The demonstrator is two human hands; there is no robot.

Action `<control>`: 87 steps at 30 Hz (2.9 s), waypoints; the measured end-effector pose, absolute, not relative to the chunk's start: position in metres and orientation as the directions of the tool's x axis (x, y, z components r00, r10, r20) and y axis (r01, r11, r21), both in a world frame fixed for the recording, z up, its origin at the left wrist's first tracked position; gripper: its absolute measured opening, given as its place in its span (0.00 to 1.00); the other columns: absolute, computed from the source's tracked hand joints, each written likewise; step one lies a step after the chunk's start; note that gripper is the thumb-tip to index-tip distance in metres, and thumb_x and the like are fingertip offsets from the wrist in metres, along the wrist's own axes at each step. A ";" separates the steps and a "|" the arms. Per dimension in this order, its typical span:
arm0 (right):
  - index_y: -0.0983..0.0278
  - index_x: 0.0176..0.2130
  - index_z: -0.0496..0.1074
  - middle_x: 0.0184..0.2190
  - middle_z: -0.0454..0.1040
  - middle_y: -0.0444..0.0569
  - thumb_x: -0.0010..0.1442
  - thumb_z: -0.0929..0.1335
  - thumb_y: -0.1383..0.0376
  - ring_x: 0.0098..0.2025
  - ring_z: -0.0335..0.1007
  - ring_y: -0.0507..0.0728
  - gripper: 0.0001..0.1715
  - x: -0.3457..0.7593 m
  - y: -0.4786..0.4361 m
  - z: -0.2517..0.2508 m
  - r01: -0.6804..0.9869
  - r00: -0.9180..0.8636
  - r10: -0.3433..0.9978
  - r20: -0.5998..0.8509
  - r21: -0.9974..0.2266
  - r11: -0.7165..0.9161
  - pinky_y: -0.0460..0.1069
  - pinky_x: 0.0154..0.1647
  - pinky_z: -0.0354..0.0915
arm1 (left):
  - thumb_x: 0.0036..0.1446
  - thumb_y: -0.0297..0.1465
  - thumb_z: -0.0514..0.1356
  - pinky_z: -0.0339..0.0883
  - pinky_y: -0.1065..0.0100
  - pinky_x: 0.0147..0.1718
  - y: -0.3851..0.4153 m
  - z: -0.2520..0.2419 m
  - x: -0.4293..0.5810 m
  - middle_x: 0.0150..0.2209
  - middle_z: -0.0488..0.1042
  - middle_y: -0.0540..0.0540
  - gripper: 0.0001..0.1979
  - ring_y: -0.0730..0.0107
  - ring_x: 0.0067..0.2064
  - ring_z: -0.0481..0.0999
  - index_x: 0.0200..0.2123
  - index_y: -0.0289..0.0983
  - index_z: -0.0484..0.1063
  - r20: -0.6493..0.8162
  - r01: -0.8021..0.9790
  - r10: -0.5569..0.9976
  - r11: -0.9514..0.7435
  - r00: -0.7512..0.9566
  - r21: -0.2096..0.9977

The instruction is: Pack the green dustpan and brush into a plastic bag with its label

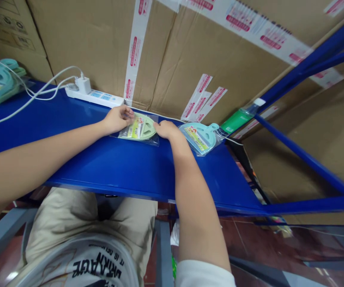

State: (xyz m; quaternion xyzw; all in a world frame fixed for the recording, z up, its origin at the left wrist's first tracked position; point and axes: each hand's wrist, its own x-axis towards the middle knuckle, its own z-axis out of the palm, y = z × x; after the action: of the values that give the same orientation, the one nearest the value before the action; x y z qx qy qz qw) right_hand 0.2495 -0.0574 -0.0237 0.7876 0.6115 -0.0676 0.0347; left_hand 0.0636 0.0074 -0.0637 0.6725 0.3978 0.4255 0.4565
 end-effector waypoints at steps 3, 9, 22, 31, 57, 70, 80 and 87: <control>0.69 0.60 0.81 0.64 0.78 0.63 0.80 0.56 0.54 0.68 0.74 0.67 0.34 0.250 -0.057 -0.023 0.967 0.246 0.958 -0.146 -0.027 -0.252 0.52 0.64 0.68 | 0.47 0.14 0.64 0.72 0.68 0.49 0.012 -0.066 0.065 0.29 0.73 0.53 0.15 0.72 0.36 0.74 0.26 0.40 0.68 0.214 0.160 0.924 -0.274 0.318 0.948; 0.71 0.61 0.80 0.65 0.76 0.65 0.80 0.56 0.55 0.68 0.73 0.66 0.34 0.249 -0.057 -0.023 0.964 0.253 0.956 -0.149 -0.041 -0.262 0.51 0.65 0.67 | 0.45 0.13 0.61 0.74 0.66 0.51 0.015 -0.070 0.068 0.28 0.74 0.54 0.15 0.74 0.34 0.76 0.26 0.39 0.68 0.194 0.072 0.925 -0.230 0.327 0.971; 0.71 0.58 0.82 0.63 0.78 0.65 0.79 0.58 0.54 0.66 0.75 0.68 0.32 0.250 -0.055 -0.027 0.969 0.239 0.963 -0.129 -0.026 -0.244 0.53 0.63 0.68 | 0.43 0.13 0.61 0.74 0.56 0.59 0.018 -0.076 0.070 0.29 0.75 0.53 0.15 0.69 0.38 0.79 0.27 0.39 0.69 0.230 -0.042 0.899 -0.231 0.373 0.972; 0.68 0.55 0.84 0.59 0.81 0.63 0.79 0.60 0.53 0.63 0.77 0.69 0.31 0.251 -0.053 -0.030 0.971 0.228 0.968 -0.108 -0.052 -0.235 0.53 0.59 0.69 | 0.46 0.12 0.59 0.73 0.52 0.61 0.022 -0.079 0.070 0.37 0.80 0.47 0.15 0.64 0.47 0.82 0.29 0.39 0.68 0.203 0.071 0.881 -0.256 0.427 0.964; 0.67 0.52 0.84 0.58 0.82 0.61 0.79 0.59 0.54 0.63 0.77 0.67 0.29 0.251 -0.056 -0.026 0.974 0.207 0.971 -0.118 -0.072 -0.216 0.51 0.59 0.69 | 0.60 0.25 0.62 0.74 0.59 0.54 0.025 -0.070 0.047 0.49 0.83 0.40 0.21 0.59 0.49 0.82 0.57 0.36 0.75 0.281 0.554 0.779 -0.605 0.560 0.573; 0.64 0.31 0.73 0.19 0.66 0.41 0.76 0.67 0.63 0.20 0.64 0.50 0.19 0.265 -0.072 -0.013 0.705 0.378 0.889 -0.258 -0.543 -0.457 0.44 0.21 0.60 | 0.51 0.31 0.66 0.75 0.63 0.48 0.037 -0.057 0.016 0.42 0.83 0.43 0.26 0.56 0.45 0.83 0.56 0.37 0.77 0.166 0.669 0.809 -0.565 0.563 0.483; 0.63 0.27 0.67 0.19 0.67 0.40 0.68 0.67 0.80 0.21 0.65 0.47 0.20 0.270 -0.081 -0.009 0.379 0.462 0.831 -0.310 -0.778 -0.501 0.38 0.24 0.65 | 0.51 0.27 0.63 0.73 0.62 0.52 0.030 -0.051 0.018 0.45 0.85 0.42 0.12 0.57 0.46 0.82 0.39 0.40 0.82 0.148 0.646 0.744 -0.646 0.651 0.406; 0.64 0.33 0.69 0.18 0.67 0.39 0.65 0.68 0.81 0.21 0.66 0.47 0.15 0.271 -0.068 -0.019 0.262 0.598 0.769 -0.225 -0.852 -0.453 0.38 0.24 0.68 | 0.46 0.27 0.63 0.74 0.62 0.49 0.033 -0.053 0.016 0.38 0.85 0.45 0.13 0.58 0.42 0.82 0.36 0.41 0.83 0.167 0.627 0.759 -0.623 0.629 0.467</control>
State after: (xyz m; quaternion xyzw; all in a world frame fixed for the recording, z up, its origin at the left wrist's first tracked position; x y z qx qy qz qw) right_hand 0.2705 -0.0678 -0.0188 0.7943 0.3245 -0.3092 -0.4100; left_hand 0.0156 0.0333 -0.0526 0.8832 0.3924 0.1771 0.1859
